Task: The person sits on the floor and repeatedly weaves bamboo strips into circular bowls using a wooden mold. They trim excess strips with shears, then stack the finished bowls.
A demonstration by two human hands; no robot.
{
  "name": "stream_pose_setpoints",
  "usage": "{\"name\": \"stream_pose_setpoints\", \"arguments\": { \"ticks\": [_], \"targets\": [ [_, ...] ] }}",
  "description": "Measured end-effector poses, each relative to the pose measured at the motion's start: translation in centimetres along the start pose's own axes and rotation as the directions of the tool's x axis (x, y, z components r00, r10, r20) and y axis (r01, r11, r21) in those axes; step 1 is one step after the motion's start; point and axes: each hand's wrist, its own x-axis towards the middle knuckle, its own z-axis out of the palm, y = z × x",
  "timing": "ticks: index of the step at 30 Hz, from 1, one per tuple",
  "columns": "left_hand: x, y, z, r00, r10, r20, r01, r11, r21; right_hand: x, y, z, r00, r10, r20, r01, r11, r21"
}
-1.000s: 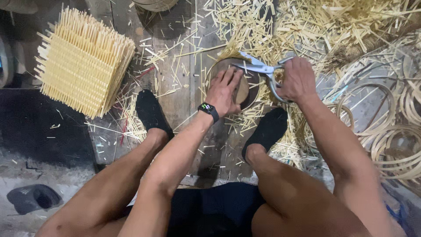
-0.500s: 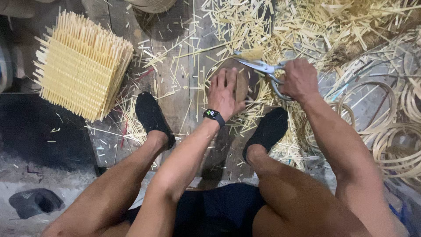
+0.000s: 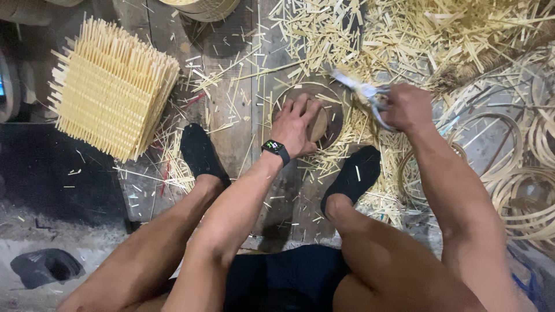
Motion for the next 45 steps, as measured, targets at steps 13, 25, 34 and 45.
{"name": "stream_pose_setpoints", "arguments": {
  "ticks": [13,25,34,45],
  "targets": [
    [6.4,-7.8,4.0,0.948,-0.273,-0.164,0.219,0.932,-0.289,-2.1,-4.2,2.3,0.996,0.083,-0.039,-0.021,0.619,0.785],
    [11.8,-7.1,1.3,0.855,-0.433,0.286,0.505,0.821,-0.268,2.2,-3.5,2.9,0.932,0.129,0.338,-0.361,0.403,0.841],
    [9.7,-6.9,4.2,0.887,-0.457,0.067,0.442,0.796,-0.414,1.4,-4.1,4.7,0.973,0.209,0.097,-0.195,0.517,0.833],
    [-2.1,-9.2,12.7,0.708,-0.668,0.231,0.522,0.274,-0.808,-5.5,-4.0,5.8,0.938,0.204,0.28,-0.335,0.321,0.886]
  ]
}}
